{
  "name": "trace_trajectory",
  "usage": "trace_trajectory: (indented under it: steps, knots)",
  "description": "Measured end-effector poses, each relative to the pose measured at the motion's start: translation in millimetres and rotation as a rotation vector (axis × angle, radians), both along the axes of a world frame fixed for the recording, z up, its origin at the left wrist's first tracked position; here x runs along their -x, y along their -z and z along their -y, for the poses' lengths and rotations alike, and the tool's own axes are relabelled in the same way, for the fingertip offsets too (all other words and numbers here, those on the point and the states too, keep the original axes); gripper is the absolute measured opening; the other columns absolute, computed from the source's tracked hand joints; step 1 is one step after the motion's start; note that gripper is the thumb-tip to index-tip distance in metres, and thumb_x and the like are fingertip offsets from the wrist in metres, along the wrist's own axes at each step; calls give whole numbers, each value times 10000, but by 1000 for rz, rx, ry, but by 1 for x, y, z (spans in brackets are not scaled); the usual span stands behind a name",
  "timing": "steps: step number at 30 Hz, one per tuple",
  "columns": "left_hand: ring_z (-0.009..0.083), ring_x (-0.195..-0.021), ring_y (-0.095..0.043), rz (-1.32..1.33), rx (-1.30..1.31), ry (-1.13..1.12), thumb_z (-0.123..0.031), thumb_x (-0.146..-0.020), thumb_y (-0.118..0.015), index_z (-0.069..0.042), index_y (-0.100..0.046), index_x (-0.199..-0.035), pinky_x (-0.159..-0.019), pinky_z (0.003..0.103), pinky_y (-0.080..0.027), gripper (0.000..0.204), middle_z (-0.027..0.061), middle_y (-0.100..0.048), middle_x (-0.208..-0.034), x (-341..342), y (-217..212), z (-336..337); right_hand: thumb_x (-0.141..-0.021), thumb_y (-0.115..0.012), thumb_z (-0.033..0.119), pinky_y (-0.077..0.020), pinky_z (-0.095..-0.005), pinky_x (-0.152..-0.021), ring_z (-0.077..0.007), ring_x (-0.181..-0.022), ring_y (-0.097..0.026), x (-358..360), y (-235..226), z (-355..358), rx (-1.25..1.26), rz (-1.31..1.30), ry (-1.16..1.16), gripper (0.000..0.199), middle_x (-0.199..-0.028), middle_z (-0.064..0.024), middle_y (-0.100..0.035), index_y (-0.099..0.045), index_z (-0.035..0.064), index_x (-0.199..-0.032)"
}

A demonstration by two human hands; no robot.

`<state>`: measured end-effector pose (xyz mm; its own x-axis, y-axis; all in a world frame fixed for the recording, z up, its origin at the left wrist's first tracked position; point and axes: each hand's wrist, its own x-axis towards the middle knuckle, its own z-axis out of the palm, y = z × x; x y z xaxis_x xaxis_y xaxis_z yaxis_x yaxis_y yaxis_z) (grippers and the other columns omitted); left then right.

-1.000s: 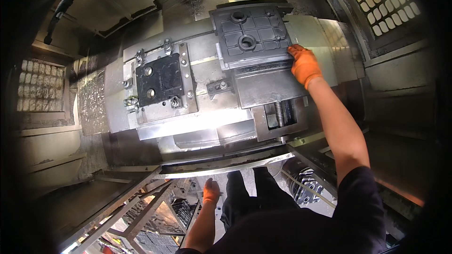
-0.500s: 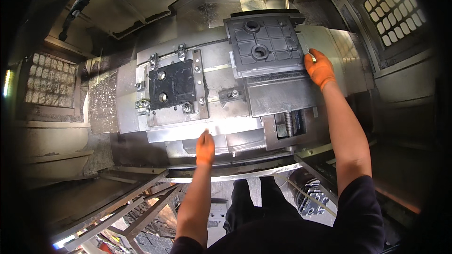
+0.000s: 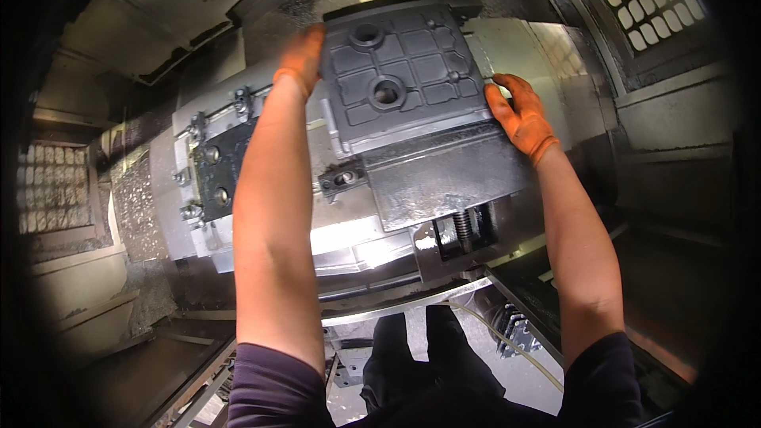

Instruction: The person places a metal cover onto a machine fixture, aligns it, and secures it using a wrench. They then remove the cover, reposition it, and tighten it again. The task involves repeated handling of the same metal part and tool use.

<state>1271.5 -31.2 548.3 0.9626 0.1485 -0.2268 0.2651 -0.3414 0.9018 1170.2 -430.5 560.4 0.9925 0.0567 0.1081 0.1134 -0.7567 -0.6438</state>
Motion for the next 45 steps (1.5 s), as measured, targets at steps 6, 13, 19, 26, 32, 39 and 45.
trace_trajectory:
  steps: [6, 13, 19, 26, 32, 39, 45]
  knots:
    - [241, -1127, -529, -105, 232, -146, -650, -904, -574, -218, -552, -1449, -791, 414, -475, 696, 13, -584, -1370, -17, 21, -10, -957, -618, 513, -407, -412, -1115, -363, -1322, -512, -2, -4, -4, 5, -15, 3, 588, -1404, -182, -578, -638, 47, -1315]
    - [239, -1089, -542, 94, 97, -88, -648, -891, -586, -192, -569, -1439, -765, 417, -460, 713, 36, -604, -1330, -11, 29, -12, -945, -613, 546, -407, -414, -1112, -359, -1313, -516, -3, -12, -10, 58, -88, 43, 625, -1396, -185, -585, -643, 41, -1313]
    - [233, -1058, -543, 110, 96, -129, -632, -902, -576, -183, -581, -1428, -729, 413, -467, 692, 45, -608, -1310, -12, 31, -12, -973, -601, 500, -422, -419, -1093, -360, -1282, -545, -3, -7, -7, -34, -28, 13, 560, -1371, -173, -607, -659, 39, -1285]
    - [227, -920, -552, 107, 70, -116, -662, -891, -569, -136, -618, -1364, -659, 393, -460, 708, 57, -628, -1179, -12, 27, -10, -999, -589, 451, -421, -416, -1095, -379, -1275, -546, -3, -3, -3, -66, 13, -8, 505, -1354, -196, -606, -659, 27, -1264]
    - [224, -828, -541, 116, 77, -127, -737, -867, -553, -101, -641, -1298, -613, 361, -444, 773, 67, -629, -1120, -4, 17, -7, -988, -605, 461, -428, -413, -1085, -365, -1269, -553, -1, -5, -7, -48, 23, 20, 518, -1359, -186, -608, -657, 28, -1269]
    - [221, -834, -539, 136, 61, -127, -749, -867, -546, -91, -636, -1312, -618, 360, -450, 799, 70, -624, -1134, -4, 18, -7, -958, -631, 498, -436, -404, -1079, -357, -1260, -564, -1, -12, -12, -8, -25, 36, 579, -1369, -188, -605, -657, 11, -1269]
    - [224, -845, -545, 108, 39, -112, -705, -891, -546, -106, -623, -1358, -617, 355, -457, 763, 73, -629, -1173, -4, 16, -8, -956, -625, 501, -442, -405, -1073, -361, -1262, -567, -2, -13, -12, -13, -31, 45, 592, -1367, -195, -608, -657, 3, -1273]
